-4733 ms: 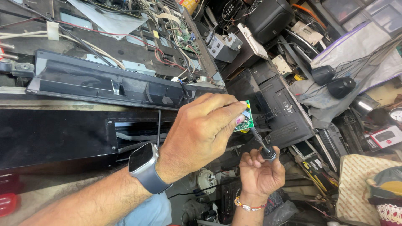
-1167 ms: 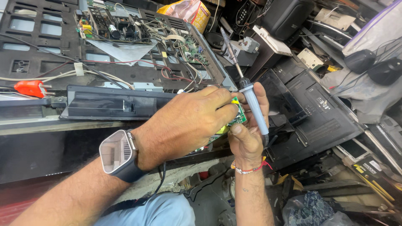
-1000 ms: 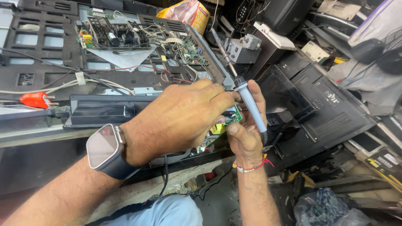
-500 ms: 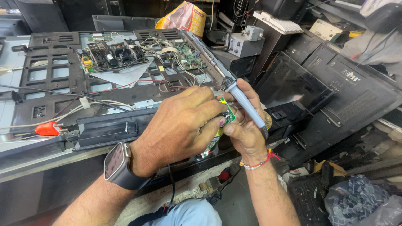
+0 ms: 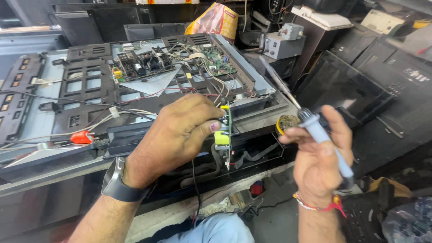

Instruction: The person uses a soldering iron to solder components on a small green circuit board. They repeatedly heat solder joints and apply solder, occasionally rotating the board to access different sides. The work is performed over a disassembled television chassis in a cluttered electronics repair workspace.

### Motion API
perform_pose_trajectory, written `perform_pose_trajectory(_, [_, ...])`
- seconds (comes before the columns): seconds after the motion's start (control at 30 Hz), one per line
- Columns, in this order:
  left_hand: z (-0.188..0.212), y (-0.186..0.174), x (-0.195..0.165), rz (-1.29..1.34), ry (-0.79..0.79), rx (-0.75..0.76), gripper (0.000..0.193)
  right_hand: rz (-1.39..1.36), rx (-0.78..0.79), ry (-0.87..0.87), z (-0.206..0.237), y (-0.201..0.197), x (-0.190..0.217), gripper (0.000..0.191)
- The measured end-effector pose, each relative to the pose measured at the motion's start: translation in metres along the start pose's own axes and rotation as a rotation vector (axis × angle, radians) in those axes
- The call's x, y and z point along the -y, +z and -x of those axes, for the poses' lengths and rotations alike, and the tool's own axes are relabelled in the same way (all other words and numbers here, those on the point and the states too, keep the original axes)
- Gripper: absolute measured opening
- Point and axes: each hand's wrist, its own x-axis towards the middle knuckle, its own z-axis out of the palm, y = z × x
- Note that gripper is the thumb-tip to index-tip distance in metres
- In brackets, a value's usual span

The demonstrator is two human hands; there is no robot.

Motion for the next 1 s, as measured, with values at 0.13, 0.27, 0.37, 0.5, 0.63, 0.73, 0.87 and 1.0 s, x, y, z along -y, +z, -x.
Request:
perform_pose_trajectory(0.13, [0.012, 0.0, 0.012, 0.113, -0.111, -0.064, 0.017, 0.027, -0.1, 0.008, 0.028, -0.02, 0.01, 0.038])
perform_pose_trajectory(0.27, [0.017, 0.004, 0.017, 0.103, -0.102, -0.08, 0.02, -0.033, -0.082, 0.058, 0.041, -0.03, 0.004, 0.024])
perform_pose_trajectory(0.37, [0.016, 0.006, 0.019, 0.097, -0.129, -0.078, 0.019, -0.066, -0.078, 0.104, 0.043, -0.03, -0.004, 0.027])
perform_pose_trajectory(0.5, [0.017, 0.007, 0.018, 0.131, -0.175, -0.067, 0.019, -0.081, -0.046, 0.123, 0.041, -0.027, -0.009, 0.029])
perform_pose_trajectory(0.63, [0.019, 0.008, 0.018, 0.145, -0.202, -0.065, 0.019, -0.065, -0.027, 0.118, 0.039, -0.025, -0.011, 0.03])
perform_pose_trajectory(0.73, [0.018, 0.009, 0.018, 0.15, -0.174, -0.07, 0.019, -0.055, -0.03, 0.123, 0.038, -0.024, -0.01, 0.03])
perform_pose_trajectory(0.87, [0.017, 0.01, 0.018, 0.147, -0.145, -0.072, 0.019, -0.05, -0.034, 0.135, 0.038, -0.023, -0.01, 0.03])
perform_pose_trajectory(1.0, [0.018, 0.009, 0.018, 0.126, -0.125, -0.074, 0.019, -0.049, -0.015, 0.139, 0.037, -0.022, -0.008, 0.03])
